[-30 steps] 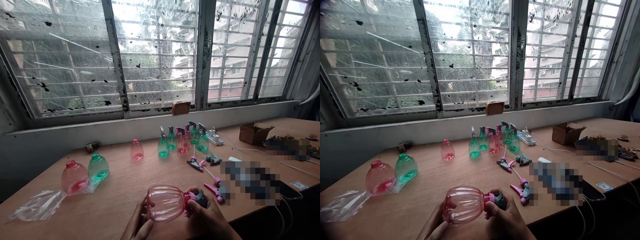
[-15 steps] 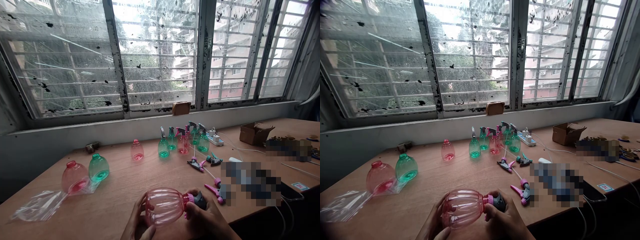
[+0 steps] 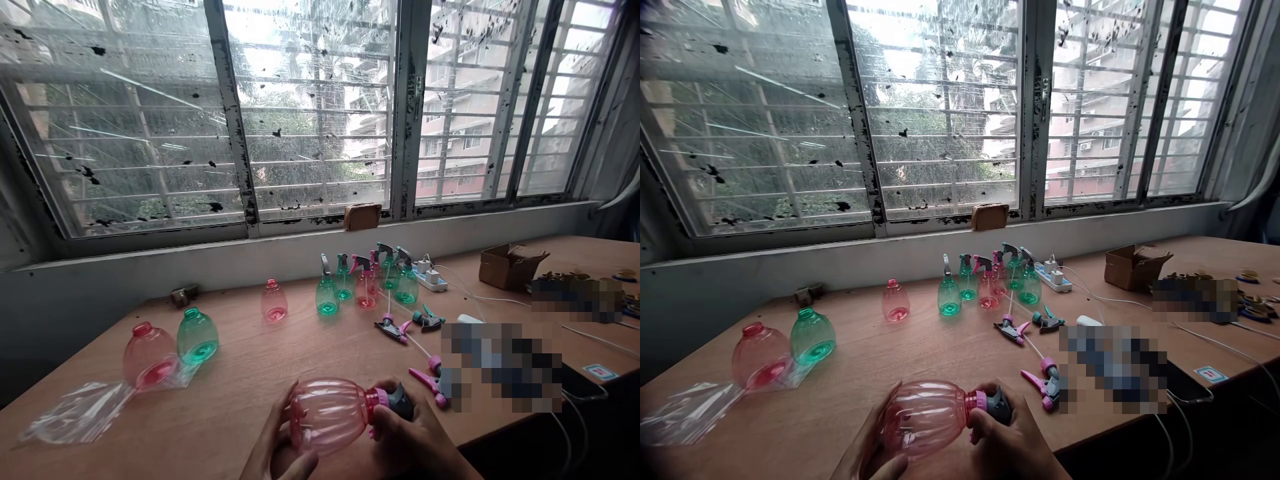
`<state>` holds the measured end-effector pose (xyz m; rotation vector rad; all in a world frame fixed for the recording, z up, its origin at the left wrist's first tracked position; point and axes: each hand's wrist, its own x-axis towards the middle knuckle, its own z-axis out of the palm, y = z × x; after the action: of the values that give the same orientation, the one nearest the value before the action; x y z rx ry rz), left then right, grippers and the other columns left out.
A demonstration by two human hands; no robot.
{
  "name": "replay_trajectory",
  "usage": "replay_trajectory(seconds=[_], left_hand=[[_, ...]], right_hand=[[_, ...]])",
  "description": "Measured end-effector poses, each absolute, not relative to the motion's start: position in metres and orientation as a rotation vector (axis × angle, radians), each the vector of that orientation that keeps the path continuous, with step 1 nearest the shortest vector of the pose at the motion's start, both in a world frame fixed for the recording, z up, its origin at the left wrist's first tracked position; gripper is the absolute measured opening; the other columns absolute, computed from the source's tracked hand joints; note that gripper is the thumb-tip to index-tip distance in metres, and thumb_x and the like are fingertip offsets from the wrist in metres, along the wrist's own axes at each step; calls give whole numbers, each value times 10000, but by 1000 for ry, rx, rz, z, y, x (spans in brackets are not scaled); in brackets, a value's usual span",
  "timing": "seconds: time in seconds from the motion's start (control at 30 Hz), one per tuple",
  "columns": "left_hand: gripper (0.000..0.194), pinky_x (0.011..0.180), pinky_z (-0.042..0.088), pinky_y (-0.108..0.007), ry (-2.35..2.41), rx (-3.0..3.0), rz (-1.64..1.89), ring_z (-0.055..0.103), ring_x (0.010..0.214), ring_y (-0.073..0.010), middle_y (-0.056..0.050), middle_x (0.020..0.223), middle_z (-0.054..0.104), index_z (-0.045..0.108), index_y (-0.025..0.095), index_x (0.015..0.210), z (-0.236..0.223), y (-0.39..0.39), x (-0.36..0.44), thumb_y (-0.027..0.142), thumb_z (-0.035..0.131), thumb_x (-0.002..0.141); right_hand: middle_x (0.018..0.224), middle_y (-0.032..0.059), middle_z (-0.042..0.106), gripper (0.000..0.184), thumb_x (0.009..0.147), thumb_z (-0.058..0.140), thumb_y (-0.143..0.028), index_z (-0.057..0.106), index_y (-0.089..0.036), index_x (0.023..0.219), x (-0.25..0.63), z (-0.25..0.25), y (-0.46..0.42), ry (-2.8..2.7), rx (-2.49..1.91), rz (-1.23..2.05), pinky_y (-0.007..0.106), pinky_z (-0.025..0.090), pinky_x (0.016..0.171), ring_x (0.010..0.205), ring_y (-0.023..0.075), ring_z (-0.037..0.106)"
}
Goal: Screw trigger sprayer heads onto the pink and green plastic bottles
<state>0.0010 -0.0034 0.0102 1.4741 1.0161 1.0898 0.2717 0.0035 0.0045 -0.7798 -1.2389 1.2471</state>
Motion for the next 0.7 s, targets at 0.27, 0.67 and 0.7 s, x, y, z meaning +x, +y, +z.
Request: replay_trajectory(seconds=[0.27, 0.67, 0.7], left_hand=[[873, 1106, 454, -457, 1000, 1476, 1128, 513, 1359, -372, -134, 1452, 580, 376, 259, 1513, 8, -2, -3, 631, 714, 798], [958, 1126, 387, -483, 955, 1543, 1115, 531, 1316, -361, -92, 1491, 514, 319, 383, 1519, 4, -3, 0, 495, 852, 731], [984, 1147, 354, -495, 941, 1542, 1107, 525, 1318, -366, -97, 1474, 528, 303, 372, 1528, 1, -1, 0, 540, 841, 722]], right_hand=[[645, 26, 720, 395, 791, 828, -466, 648, -151, 948, 271, 1, 4, -1264, -787, 1246, 266, 497, 577, 579, 178, 651], [640, 28, 721, 376, 802, 821, -461, 663, -151, 946, 272, 2, 4, -1286, -793, 1227, 266, 488, 580, 583, 179, 645], [640, 28, 721, 375, 803, 821, -459, 662, -152, 948, 273, 2, 4, -1282, -791, 1228, 266, 489, 583, 585, 178, 646]])
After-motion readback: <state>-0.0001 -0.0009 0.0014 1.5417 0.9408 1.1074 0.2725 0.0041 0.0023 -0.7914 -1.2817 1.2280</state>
